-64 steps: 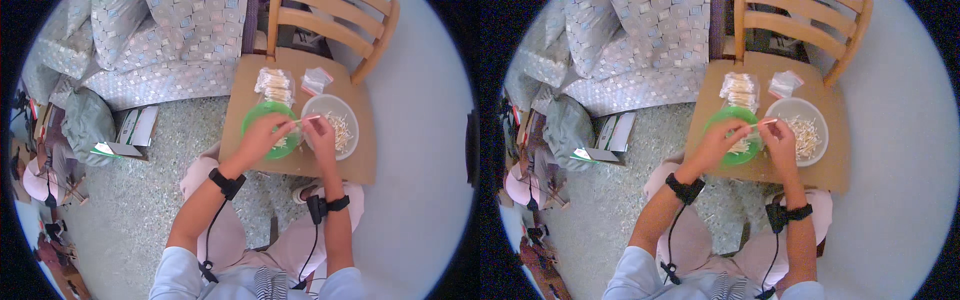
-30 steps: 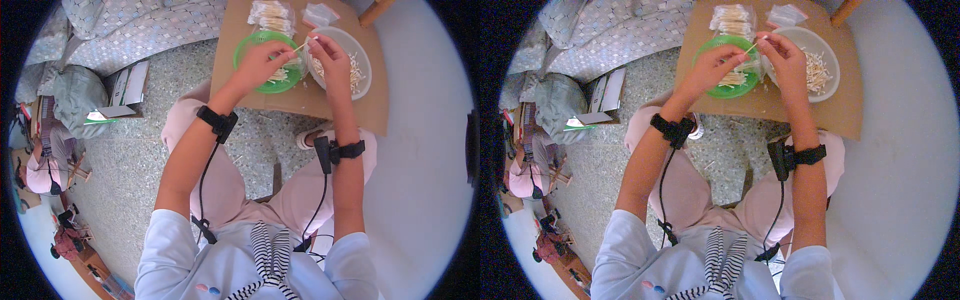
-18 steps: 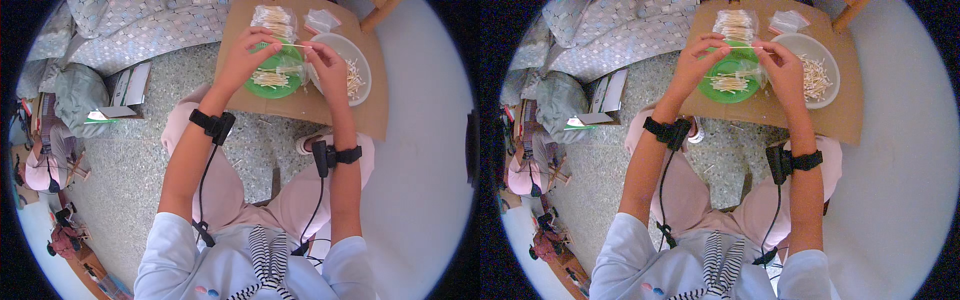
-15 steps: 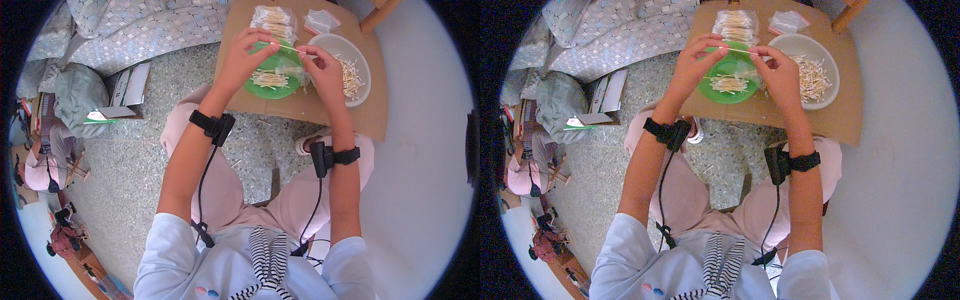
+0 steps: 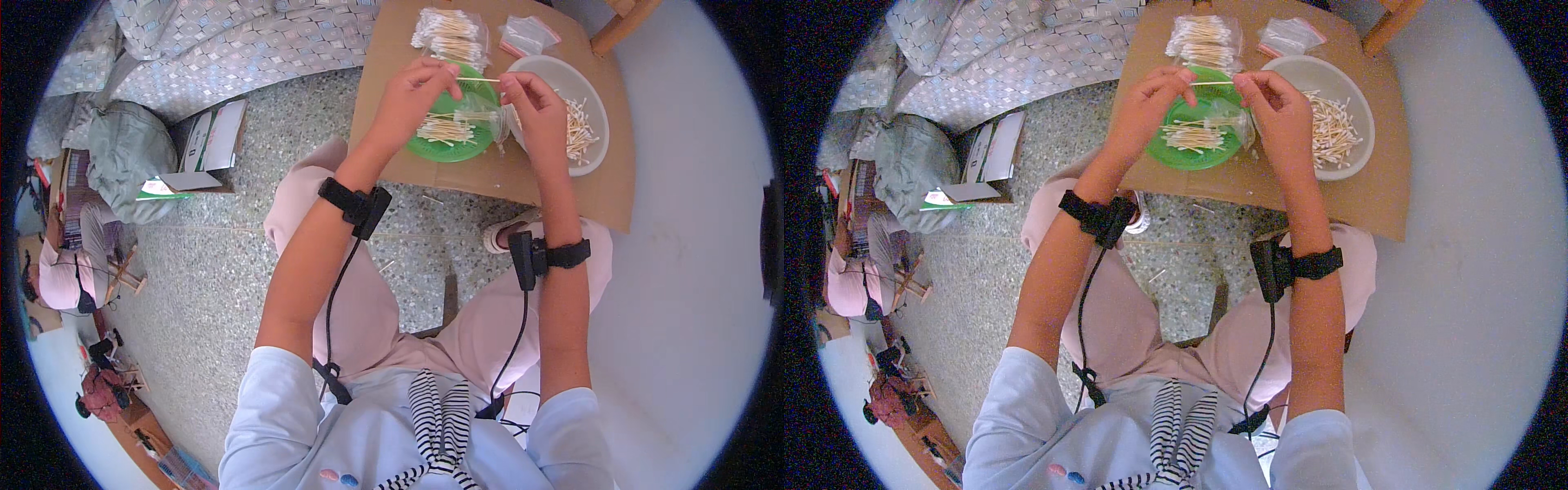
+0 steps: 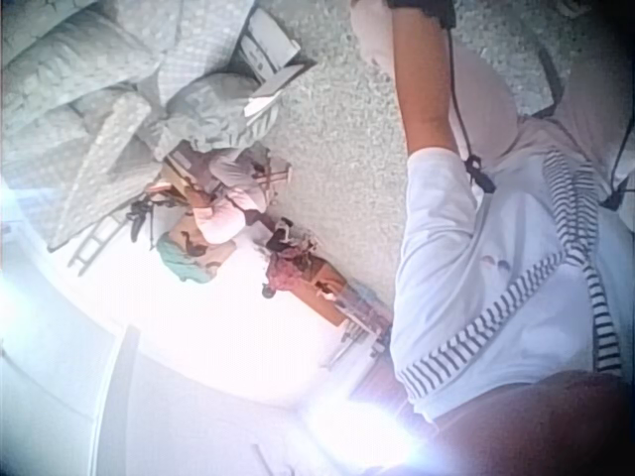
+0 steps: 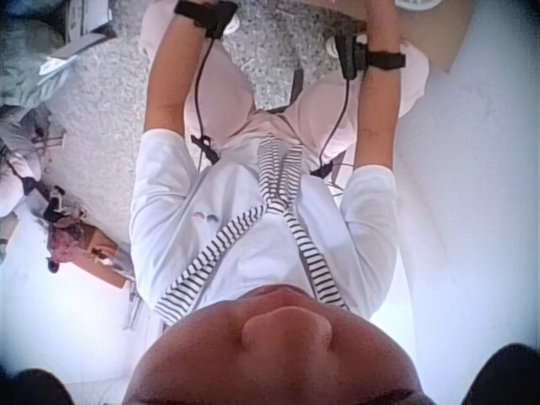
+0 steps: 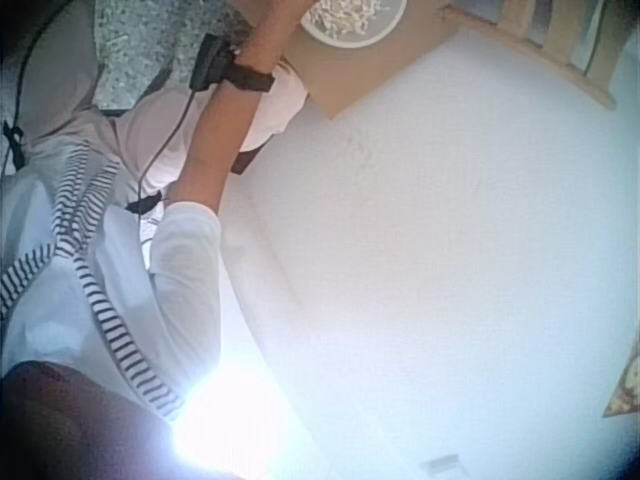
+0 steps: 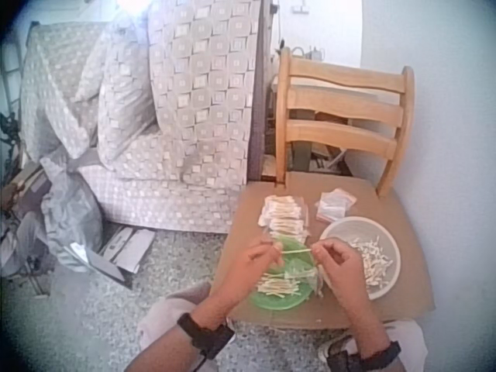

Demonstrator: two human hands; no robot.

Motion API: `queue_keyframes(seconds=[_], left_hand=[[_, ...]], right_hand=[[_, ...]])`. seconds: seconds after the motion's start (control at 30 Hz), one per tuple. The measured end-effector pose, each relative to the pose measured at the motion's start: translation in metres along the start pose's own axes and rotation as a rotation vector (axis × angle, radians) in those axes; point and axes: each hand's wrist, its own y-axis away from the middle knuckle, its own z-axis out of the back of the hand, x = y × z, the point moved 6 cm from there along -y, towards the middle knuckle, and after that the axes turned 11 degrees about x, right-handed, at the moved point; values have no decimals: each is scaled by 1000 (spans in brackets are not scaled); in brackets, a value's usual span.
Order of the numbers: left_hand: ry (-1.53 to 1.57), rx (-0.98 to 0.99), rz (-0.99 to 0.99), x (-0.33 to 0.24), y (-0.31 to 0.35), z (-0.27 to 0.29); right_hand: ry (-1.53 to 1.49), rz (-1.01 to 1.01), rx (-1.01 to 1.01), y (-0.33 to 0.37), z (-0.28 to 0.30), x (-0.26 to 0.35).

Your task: Packaging small white hygiene or medical components into small clear plastic bags.

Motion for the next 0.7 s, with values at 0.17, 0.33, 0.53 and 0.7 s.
queue_keyframes(seconds=[0.17, 0.33, 0.53, 0.7], left_hand=[[71, -11, 32, 9, -2, 3], [-226, -1, -50, -8, -2, 3], [-656, 114, -249, -14, 6, -27], [-564, 268, -115, 5, 6, -50]], right_hand=[[0, -21, 33, 0, -3, 0], [-103, 8, -12, -1, 12, -2], [-110, -14, -182, 1, 34, -2], [70, -20, -225, 2, 42, -6]])
